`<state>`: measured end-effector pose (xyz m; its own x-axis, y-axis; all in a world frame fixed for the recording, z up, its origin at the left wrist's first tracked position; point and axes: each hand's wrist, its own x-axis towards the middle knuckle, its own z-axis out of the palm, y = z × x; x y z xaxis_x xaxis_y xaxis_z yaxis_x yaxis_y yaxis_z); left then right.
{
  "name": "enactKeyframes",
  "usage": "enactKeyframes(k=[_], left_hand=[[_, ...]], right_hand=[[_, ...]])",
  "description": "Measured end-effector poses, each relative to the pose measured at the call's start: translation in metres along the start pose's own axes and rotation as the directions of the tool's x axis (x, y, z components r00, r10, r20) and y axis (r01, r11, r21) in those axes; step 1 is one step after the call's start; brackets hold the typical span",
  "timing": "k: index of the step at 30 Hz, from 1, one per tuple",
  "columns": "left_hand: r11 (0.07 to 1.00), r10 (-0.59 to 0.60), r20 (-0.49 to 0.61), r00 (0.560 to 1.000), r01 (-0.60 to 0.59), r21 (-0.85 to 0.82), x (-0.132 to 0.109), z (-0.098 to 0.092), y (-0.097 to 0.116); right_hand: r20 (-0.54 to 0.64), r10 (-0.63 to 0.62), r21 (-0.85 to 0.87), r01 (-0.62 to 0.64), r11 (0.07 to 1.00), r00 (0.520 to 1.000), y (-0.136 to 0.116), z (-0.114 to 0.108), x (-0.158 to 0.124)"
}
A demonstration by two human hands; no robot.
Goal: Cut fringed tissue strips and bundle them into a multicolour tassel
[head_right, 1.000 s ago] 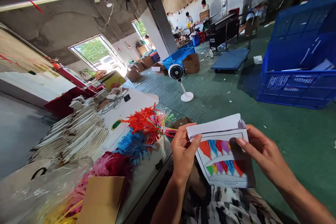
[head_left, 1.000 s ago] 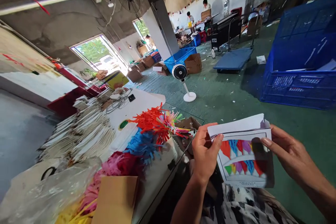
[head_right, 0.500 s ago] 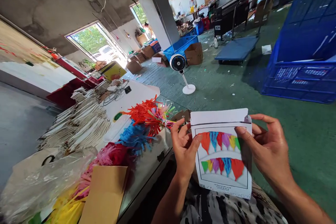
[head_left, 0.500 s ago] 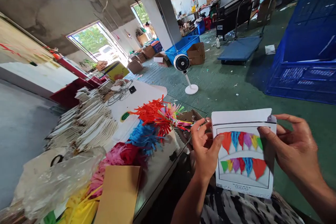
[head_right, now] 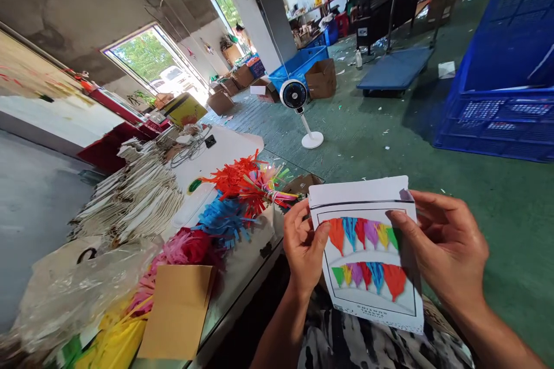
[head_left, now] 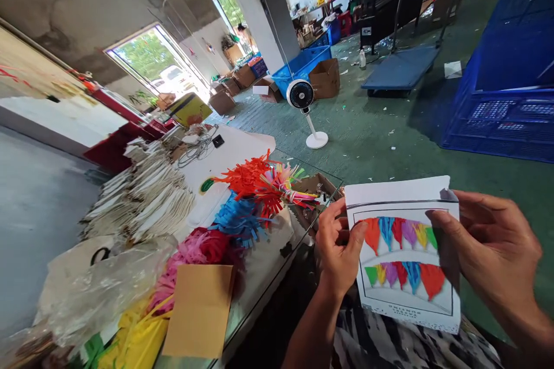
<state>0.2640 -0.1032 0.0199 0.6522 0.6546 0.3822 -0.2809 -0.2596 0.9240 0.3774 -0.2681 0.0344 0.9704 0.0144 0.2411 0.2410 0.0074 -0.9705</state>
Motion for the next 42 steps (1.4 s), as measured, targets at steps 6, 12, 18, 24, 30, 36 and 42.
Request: enactKeyframes(k=[6, 12, 18, 24, 30, 36, 42], left_hand=[[0.998, -0.061, 0.055, 0.997, 0.062, -0.009, 0.0, -0.011, 0.0], [0.985, -0.169, 0.125, 0.978, 0.17, 0.003, -0.006, -0.024, 0.007], [0.993, -0.072, 0.127, 0.989, 0.059, 0.105, -0.018, -0.033, 0.006], [0.98, -0.015, 0.123, 0.992, -0.01, 0.199, -0.029, -0.039, 0.003], [0.985, -0.051, 0.092, 0.994, 0.035, 0.171, -0.025, -0.039, 0.012], [0.988, -0.152, -0.029, 0.988, 0.152, 0.002, -0.029, -0.029, 0.002], [0.952, -0.28, 0.016, 0.96, 0.28, -0.127, -0.026, -0.029, 0.005]], right_hand=[[0.128, 0.004, -0.071, 0.006, 0.997, 0.992, -0.001, -0.006, -0.001], [0.219, 0.01, -0.074, 0.006, 0.997, 0.976, -0.005, -0.016, -0.002], [0.43, -0.098, -0.145, 0.176, 0.974, 0.897, 0.012, -0.038, -0.001], [0.513, -0.197, -0.143, 0.31, 0.94, 0.835, 0.011, -0.052, 0.001], [0.467, -0.174, -0.155, 0.274, 0.949, 0.867, 0.003, -0.05, 0.003], [0.404, -0.127, -0.141, 0.199, 0.97, 0.906, -0.002, -0.041, -0.005], [0.405, 0.092, -0.036, -0.084, 0.996, 0.91, 0.007, -0.037, 0.0]])
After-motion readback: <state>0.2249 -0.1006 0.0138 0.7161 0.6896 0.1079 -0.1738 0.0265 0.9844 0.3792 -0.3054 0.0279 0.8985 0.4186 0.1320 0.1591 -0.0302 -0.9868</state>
